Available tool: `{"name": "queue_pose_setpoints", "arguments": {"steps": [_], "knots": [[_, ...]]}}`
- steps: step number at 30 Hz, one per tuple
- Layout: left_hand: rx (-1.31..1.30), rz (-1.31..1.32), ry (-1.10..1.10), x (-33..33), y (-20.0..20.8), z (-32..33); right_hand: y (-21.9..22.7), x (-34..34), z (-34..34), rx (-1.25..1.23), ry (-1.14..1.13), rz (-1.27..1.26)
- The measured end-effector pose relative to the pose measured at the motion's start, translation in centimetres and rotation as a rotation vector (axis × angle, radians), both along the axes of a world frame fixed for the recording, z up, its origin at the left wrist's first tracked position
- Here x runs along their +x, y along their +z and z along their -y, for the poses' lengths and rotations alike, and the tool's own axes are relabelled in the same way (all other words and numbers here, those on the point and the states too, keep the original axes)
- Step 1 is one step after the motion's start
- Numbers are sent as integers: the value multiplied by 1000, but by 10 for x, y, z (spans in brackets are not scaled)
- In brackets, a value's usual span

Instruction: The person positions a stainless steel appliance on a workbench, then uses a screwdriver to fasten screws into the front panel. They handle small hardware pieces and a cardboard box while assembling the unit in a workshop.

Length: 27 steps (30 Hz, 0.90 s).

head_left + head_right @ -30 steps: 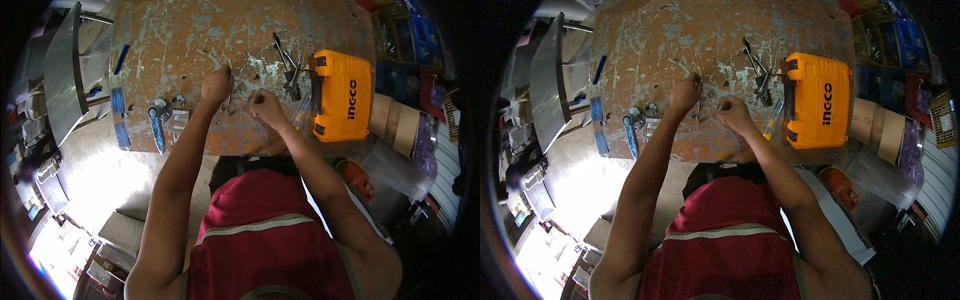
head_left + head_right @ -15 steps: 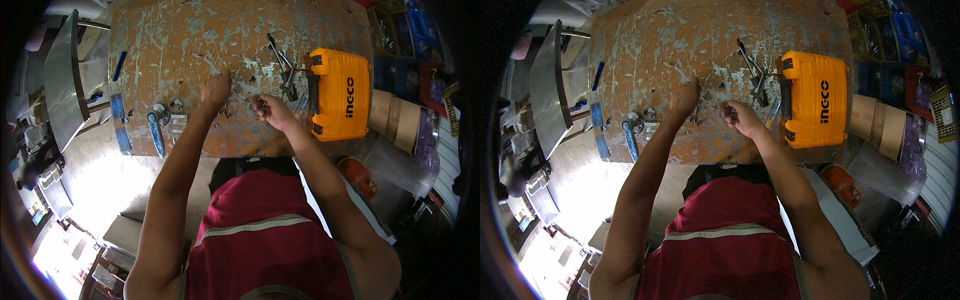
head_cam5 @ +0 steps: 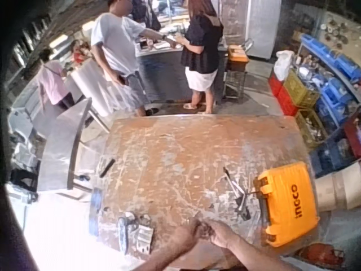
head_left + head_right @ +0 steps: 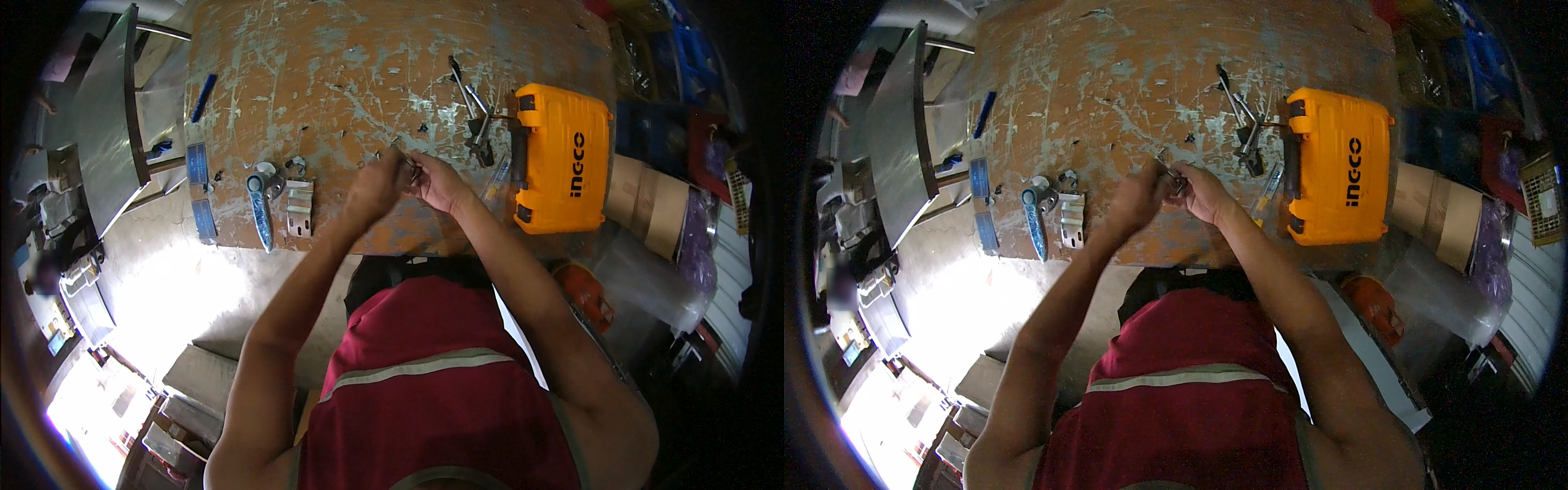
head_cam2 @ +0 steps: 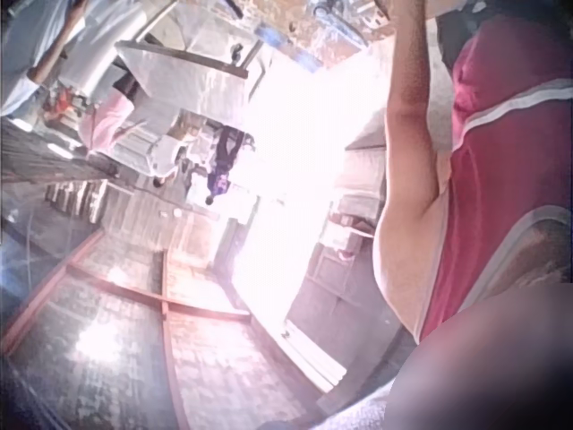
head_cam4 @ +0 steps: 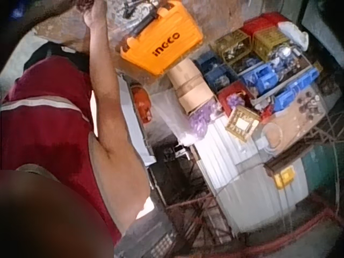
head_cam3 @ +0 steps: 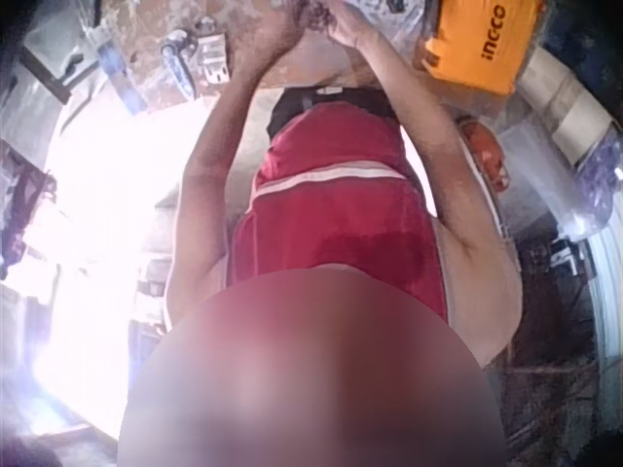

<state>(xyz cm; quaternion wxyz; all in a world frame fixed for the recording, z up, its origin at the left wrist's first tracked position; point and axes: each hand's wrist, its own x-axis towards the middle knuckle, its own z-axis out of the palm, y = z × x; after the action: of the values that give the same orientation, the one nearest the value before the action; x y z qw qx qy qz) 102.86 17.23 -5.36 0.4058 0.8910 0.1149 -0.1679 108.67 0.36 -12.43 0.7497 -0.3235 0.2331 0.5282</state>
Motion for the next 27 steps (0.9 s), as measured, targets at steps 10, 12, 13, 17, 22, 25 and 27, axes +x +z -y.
{"name": "queue_pose_setpoints", "arguments": {"steps": [10, 12, 13, 17, 22, 25, 27], "knots": [[215, -109, 427, -38, -10, -8, -1, 26, -15, -600, 361, 1251], [264, -114, 336, -30, -19, -9, 8, 39, -24, -749, 543, 1489], [277, -138, 325, -26, -23, -10, 12, 44, -29, -814, 688, 1513], [308, -221, 262, -15, -29, -8, 20, 50, -42, -925, 848, 1723], [276, -195, 321, -15, -20, -8, 7, 43, -35, -860, 667, 1586], [125, -93, 409, -24, -3, -4, 4, 34, -18, -489, 423, 832], [38, -8, 414, -32, 11, 4, 6, 18, -7, -184, 224, 287]]}}
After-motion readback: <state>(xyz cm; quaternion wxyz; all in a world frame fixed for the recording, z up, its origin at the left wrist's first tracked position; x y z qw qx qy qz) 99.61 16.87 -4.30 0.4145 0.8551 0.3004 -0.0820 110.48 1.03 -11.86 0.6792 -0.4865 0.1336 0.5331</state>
